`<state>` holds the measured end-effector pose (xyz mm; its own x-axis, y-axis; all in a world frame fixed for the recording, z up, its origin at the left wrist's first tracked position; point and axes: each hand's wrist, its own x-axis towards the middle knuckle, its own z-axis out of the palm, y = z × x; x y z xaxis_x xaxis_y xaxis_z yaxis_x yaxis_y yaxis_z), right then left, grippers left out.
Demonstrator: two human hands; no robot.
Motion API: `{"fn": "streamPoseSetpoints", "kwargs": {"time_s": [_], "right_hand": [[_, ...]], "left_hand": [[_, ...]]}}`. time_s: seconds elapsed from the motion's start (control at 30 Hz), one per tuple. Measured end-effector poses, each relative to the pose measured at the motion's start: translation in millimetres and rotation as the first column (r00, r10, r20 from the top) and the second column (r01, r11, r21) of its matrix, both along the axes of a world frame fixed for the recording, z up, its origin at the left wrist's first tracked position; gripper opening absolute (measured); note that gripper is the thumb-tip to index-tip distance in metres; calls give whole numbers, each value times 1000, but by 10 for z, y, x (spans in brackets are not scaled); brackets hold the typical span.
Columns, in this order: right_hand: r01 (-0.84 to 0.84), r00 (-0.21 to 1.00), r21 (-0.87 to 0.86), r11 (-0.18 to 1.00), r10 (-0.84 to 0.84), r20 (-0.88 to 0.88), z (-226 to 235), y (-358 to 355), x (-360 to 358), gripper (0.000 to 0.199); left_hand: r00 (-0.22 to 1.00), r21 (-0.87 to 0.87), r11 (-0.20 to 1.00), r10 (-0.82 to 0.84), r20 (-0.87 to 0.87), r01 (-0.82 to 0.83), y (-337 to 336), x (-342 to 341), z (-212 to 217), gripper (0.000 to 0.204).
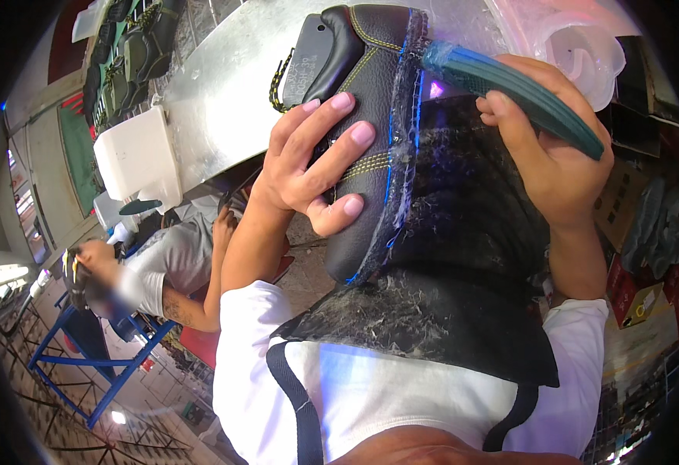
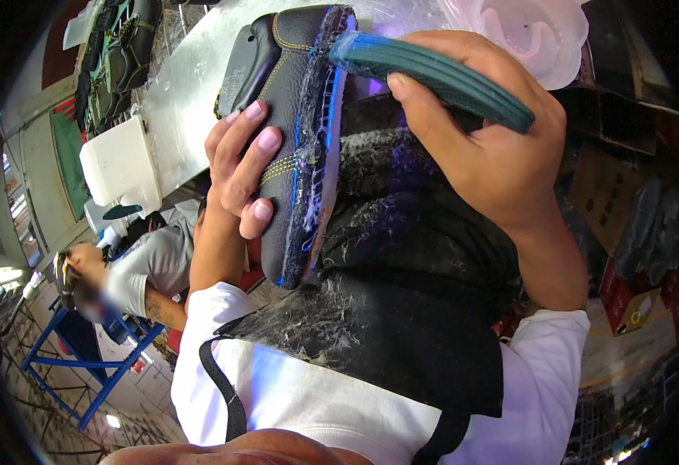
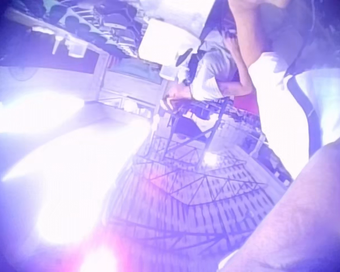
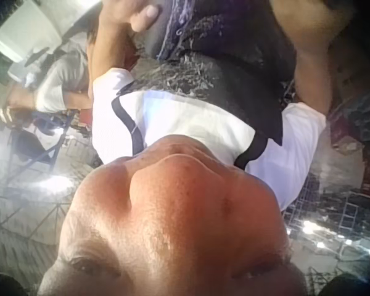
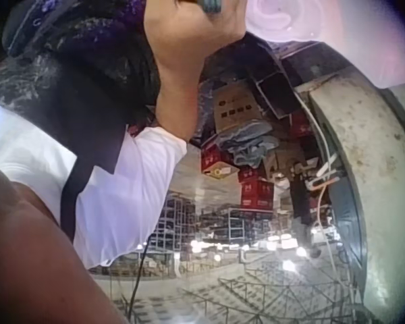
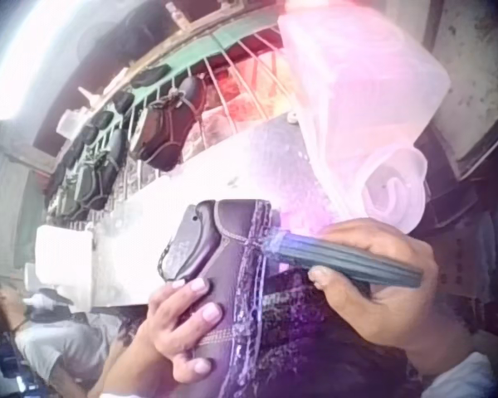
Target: The person repeatedly applies a white substance to the sole and side edges of a black shoe using a brush. The person rotates the shoe to cover different areas and places it on a rack after each application.
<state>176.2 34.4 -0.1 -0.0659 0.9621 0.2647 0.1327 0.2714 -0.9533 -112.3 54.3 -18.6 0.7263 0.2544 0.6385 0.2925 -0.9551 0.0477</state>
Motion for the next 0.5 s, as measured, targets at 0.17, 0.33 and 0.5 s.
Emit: {"fn": "streamPoseSetpoints", "kwargs": {"time_s": [0.17, 0.33, 0.5], "right_hand": [[-260, 937, 31, 965, 259, -234, -106, 22, 135, 15], [-444, 815, 36, 896, 420, -398, -140, -25, 194, 12], [-449, 803, 2, 893, 405, -437, -70, -147, 134, 15]], "left_hand": [[999, -52, 999, -1, -35, -1, -9, -10, 56, 33], [998, -23, 1000, -2, -60, 0, 10, -17, 91, 31], [997, -63, 998, -3, -75, -2, 41, 44, 234, 34]]}}
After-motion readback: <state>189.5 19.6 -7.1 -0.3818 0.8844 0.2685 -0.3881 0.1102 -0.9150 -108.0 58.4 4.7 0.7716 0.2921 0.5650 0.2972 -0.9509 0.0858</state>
